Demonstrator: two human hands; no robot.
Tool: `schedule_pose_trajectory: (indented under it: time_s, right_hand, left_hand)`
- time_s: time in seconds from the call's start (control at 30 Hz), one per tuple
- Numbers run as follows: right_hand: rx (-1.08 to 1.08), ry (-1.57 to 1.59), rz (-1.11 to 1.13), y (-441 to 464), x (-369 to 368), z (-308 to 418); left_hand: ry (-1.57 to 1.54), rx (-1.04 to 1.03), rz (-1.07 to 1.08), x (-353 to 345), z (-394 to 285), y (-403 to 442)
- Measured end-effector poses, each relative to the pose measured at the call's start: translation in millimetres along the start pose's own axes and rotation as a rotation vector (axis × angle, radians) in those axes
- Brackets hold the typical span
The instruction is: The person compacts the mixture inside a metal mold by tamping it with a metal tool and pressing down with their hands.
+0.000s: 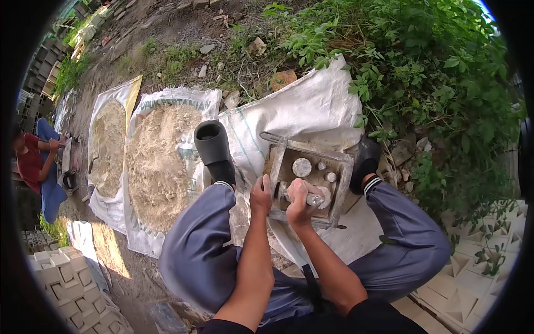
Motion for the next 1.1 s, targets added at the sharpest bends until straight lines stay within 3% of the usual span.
schedule_pose_trajectory:
  time_s: [0.07, 0.17, 0.23, 0.27, 0.47, 0.53, 0.6, 0.67, 0.73, 0.8, 0.87, 0.93, 1.0, 1.1]
  right_hand:
    - [-0.221, 0.031, -0.087, 24.3, -12.6, 14.9]
    - [-0.200, 0.150, -0.115, 39.2, -17.8, 24.1]
    - [-0.088, 0.123, -0.155, 34.9, -21.4, 23.3]
    - [0.056, 0.003, -0.032, 35.9, -25.2, -0.9]
    - [-0.183, 0.102, -0.178, 61.3, -28.9, 14.6]
    - [0.050, 0.109, -0.034, 59.2, -30.7, -2.8]
    - [0.121, 0.049, 0.021, 67.5, -28.8, 0.3]
    - [-0.164, 0.152, -0.188, 76.3, -27.2, 10.5]
    - [-0.083, 0.242, -0.154, 79.1, -25.0, 8.6]
    - [0.147, 0.111, -0.124, 80.2, -27.3, 0.3]
    - [0.142, 0.057, -0.032, 88.7, -27.1, 7.5]
    - [-0.117, 0.223, -0.064, 102.0, -26.0, 10.7]
    - [-0.118, 0.284, -0.107, 97.0, -13.6, 23.1]
    - [-0.038, 0.440, 0.020, 92.8, 0.1, 54.7]
  left_hand:
    - [-0.049, -0.009, -0.040, 1.5, -3.0, -2.2]
    - [-0.020, -0.006, -0.027, 0.4, -0.8, -1.5]
    - [0.017, -0.009, -0.027, 3.0, 0.7, -1.7]
    - [0.042, -0.019, -0.021, 3.2, -2.3, -1.0]
    - [0.052, -0.013, -0.049, 3.6, 0.4, -2.0]
    - [0.069, -0.024, -0.032, 3.7, -3.3, -1.0]
    - [0.075, -0.039, -0.046, 1.0, -5.3, -0.7]
    - [0.090, -0.061, -0.061, 0.1, -3.6, 1.0]
    - [0.125, -0.038, -0.042, 1.0, 1.4, -1.4]
    - [0.112, -0.031, -0.030, 1.7, 0.3, -1.0]
    - [0.128, -0.051, -0.023, -0.5, 1.2, -1.4]
    - [0.138, -0.064, -0.024, -3.0, 1.4, 2.9]
    - [0.142, -0.092, 0.006, -3.4, 6.1, -0.4]
    - [0.229, -0.099, 0.065, -6.2, 2.9, -0.2]
Point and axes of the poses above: each hand's wrist, its own y-axis towards the middle knuckle, its own x-axis out of the back of the hand, z = x × y, the point moved 6 cm from there along y, towards the middle knuckle, and after that the axes turned 14 degrees about -z, right-handed, at the moved point
